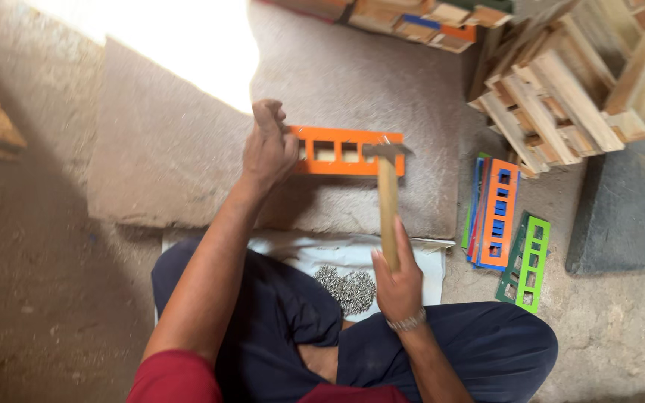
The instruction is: The person sits on the floor and assembles small wooden frames by hammering nails into colorful plastic inserts. They repeatedly pick up a frame, place it on a stone, insert nails, and hammer them in before stacking the finished unit.
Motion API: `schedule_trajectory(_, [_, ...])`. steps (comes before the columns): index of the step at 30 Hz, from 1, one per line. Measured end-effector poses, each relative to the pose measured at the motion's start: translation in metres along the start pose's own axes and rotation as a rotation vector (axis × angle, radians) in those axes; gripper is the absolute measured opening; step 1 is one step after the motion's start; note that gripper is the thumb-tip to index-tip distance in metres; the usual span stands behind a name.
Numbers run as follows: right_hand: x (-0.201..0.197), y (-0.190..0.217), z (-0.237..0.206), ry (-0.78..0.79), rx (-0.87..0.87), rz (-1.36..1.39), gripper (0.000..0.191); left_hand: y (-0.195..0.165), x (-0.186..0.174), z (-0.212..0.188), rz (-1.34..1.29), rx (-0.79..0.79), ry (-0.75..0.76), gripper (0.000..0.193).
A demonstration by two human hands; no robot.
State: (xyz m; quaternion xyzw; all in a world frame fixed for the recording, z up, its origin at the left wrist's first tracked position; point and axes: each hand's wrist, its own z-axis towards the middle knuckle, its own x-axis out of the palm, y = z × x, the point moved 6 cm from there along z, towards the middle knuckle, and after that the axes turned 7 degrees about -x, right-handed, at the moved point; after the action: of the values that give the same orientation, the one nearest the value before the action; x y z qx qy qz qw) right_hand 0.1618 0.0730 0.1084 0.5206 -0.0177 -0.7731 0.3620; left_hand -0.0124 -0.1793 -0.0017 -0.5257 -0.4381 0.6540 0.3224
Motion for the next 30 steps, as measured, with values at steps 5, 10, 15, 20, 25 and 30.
schedule_trajectory(5, [-0.012,-0.056,-0.071,-0.030,0.902,0.474,0.077,-0.077,0.031,-0.007,0.422,0.333,0.262,0.078])
schedule_trajectory(10, [-0.006,-0.079,-0.099,-0.165,1.154,0.781,0.083,-0.097,0.071,-0.015,0.942,0.185,0.639,0.073])
schedule_trajectory(15, [-0.014,-0.086,-0.106,-0.185,1.194,0.783,0.080,-0.133,0.065,-0.074,1.025,0.562,0.201,0.065])
schedule_trajectory(20, [-0.049,-0.070,-0.099,-0.198,0.896,0.546,0.075,-0.129,0.086,-0.089,0.924,0.236,0.443,0.061])
schedule_trajectory(25, [-0.115,-0.039,-0.073,-0.192,0.305,0.126,0.061,-0.133,0.100,-0.075,0.946,0.140,0.540,0.060])
schedule_trajectory(30, [-0.127,-0.037,-0.068,-0.118,0.307,0.035,0.058,-0.134,0.106,-0.076,1.027,0.093,0.589,0.057])
